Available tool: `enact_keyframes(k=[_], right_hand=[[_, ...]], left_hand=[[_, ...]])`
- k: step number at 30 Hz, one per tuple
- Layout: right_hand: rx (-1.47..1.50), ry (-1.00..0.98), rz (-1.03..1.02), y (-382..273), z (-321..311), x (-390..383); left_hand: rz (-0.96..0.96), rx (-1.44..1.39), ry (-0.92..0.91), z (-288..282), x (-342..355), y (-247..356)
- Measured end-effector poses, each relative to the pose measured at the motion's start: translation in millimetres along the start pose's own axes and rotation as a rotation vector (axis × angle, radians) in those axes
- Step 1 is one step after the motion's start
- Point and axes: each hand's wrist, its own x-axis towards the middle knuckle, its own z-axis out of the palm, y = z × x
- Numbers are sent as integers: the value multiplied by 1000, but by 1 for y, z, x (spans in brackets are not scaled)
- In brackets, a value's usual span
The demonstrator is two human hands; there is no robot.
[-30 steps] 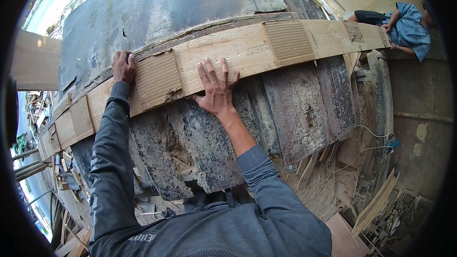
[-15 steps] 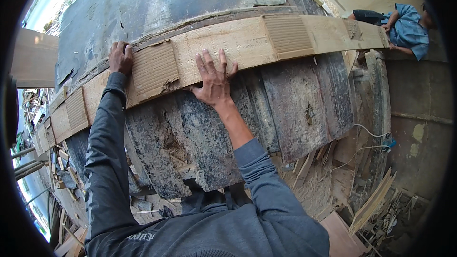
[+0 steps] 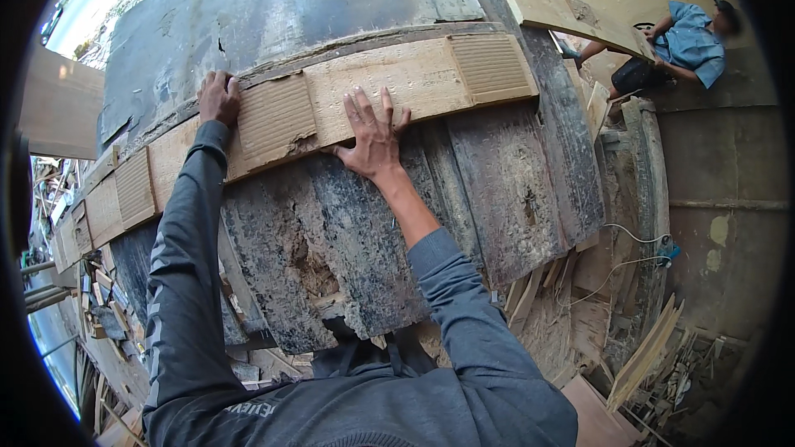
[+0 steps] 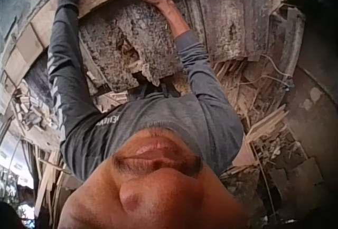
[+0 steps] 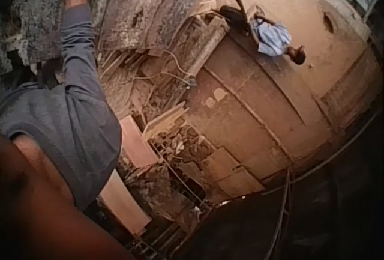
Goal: Measuring and assembling wooden boards using a hammer and tape measure in a workshop.
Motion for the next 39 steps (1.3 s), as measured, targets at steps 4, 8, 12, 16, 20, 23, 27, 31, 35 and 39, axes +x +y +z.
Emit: enact_keyframes(k=[4, 8, 12, 16, 20, 23, 27, 31, 35, 39], right_hand=[[-3, -2, -4, -3, 4, 1], [-46, -32, -5, -3, 4, -1], [-80, -4, 1, 1, 7, -1], [-104, 12, -13, 3, 12, 0], [-57, 28, -22, 2, 13, 0], [-44, 35, -21, 4, 14, 0], [-49, 47, -29, 7, 15, -1], [-33, 44, -19, 10, 12, -3], [-10, 38, -23, -6, 9, 1], [-43, 16, 10, 9, -5, -13]], left_hand=[[11, 29, 16, -2, 1, -4], [-17, 35, 3, -5, -7, -1], [-21, 27, -10, -4, -4, 0], [-9, -1, 15, -1, -3, -4], [-22, 4, -8, -2, -1, -8], [-45, 12, -41, -2, 0, -6], [-64, 24, -62, 0, 7, -9], [-108, 48, -138, 2, 12, -5], [-25, 126, -143, 2, 25, -40], [-82, 86, -207, 0, 9, 10]])
